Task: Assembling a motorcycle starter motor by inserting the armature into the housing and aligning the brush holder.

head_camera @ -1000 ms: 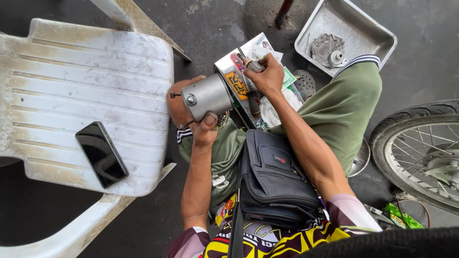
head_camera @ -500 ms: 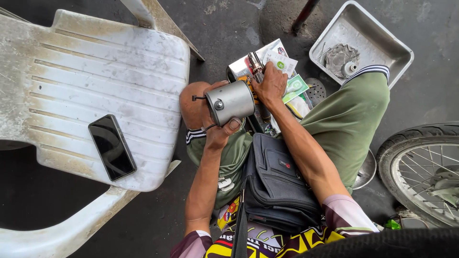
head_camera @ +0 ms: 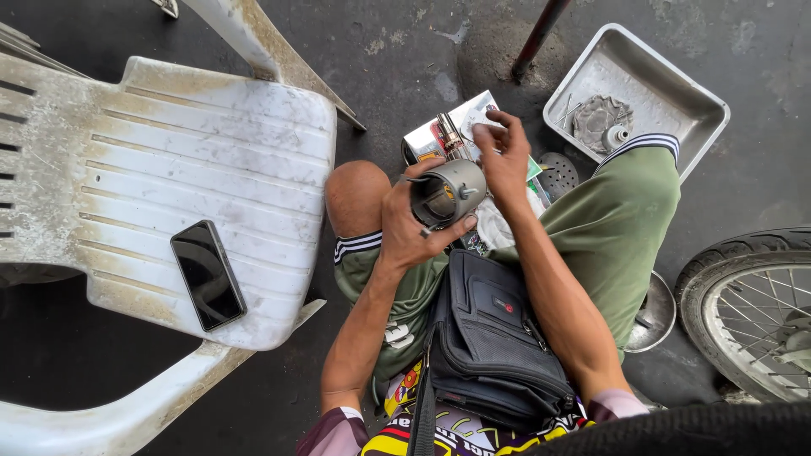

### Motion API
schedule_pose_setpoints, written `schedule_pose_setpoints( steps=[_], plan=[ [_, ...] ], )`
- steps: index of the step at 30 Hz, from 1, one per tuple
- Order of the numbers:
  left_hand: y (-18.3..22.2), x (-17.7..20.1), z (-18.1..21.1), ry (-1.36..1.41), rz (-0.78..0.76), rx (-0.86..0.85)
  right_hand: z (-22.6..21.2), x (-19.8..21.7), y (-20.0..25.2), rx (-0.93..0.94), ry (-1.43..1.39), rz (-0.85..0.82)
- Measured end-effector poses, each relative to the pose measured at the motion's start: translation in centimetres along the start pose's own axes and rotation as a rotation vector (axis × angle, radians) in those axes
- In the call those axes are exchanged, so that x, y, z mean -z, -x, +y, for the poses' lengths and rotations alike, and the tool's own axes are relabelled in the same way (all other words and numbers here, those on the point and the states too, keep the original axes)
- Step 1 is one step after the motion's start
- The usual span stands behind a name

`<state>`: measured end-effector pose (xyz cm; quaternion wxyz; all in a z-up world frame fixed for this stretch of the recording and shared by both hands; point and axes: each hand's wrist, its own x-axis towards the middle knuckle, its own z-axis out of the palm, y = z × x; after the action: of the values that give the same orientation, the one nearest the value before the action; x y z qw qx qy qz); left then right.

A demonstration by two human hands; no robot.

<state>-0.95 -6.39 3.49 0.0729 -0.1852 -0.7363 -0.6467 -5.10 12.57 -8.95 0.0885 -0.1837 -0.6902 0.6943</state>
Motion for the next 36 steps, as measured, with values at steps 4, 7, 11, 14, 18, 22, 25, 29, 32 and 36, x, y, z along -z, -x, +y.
schedule_pose_setpoints(
  steps=[4,7,11,14,18,22,25,29,32,36],
  plan=[
    [-0.9,-1.3,1.2,-0.129,-0.084,-0.051,-7.1,2.5,5.2,-0.113,-0.387,-0.381],
    [-1.2,-3.0,1.4,-0.383,-0.155,-0.051,-6.2,3.9,6.1,0.109,-0.282,-0.447],
    [-2.4,-2.9,3.2,-0.171,-0.165,0.014,-5.8,4.9,5.7,-0.068,-0.518,-0.322],
    [-2.6,-2.3,1.1,0.309,-0.127,0.165,-6.4,5.7,5.7,-0.18,-0.639,-0.314],
    [-3.1,-2.5,0.0,0.89,-0.171,0.302,-8.1,5.7,6.1,-0.224,-0.676,-0.297],
    [-3.5,-4.1,2.2,0.961,-0.248,0.348,-6.6,5.3,5.8,-0.3,-0.694,-0.279],
    [-3.9,-4.8,1.5,0.953,-0.223,0.284,-6.2,4.9,5.9,-0.293,-0.718,-0.234],
    [-4.3,-4.2,0.3,0.76,-0.165,0.16,-6.4,4.5,6.0,-0.315,-0.688,-0.201],
    [-4.0,-4.0,0.8,0.582,-0.174,0.069,-6.4,4.0,6.3,-0.336,-0.692,-0.185],
    [-3.4,-4.8,1.0,0.508,-0.225,0.053,-2.3,4.2,5.7,-0.315,-0.689,-0.128]
  ],
)
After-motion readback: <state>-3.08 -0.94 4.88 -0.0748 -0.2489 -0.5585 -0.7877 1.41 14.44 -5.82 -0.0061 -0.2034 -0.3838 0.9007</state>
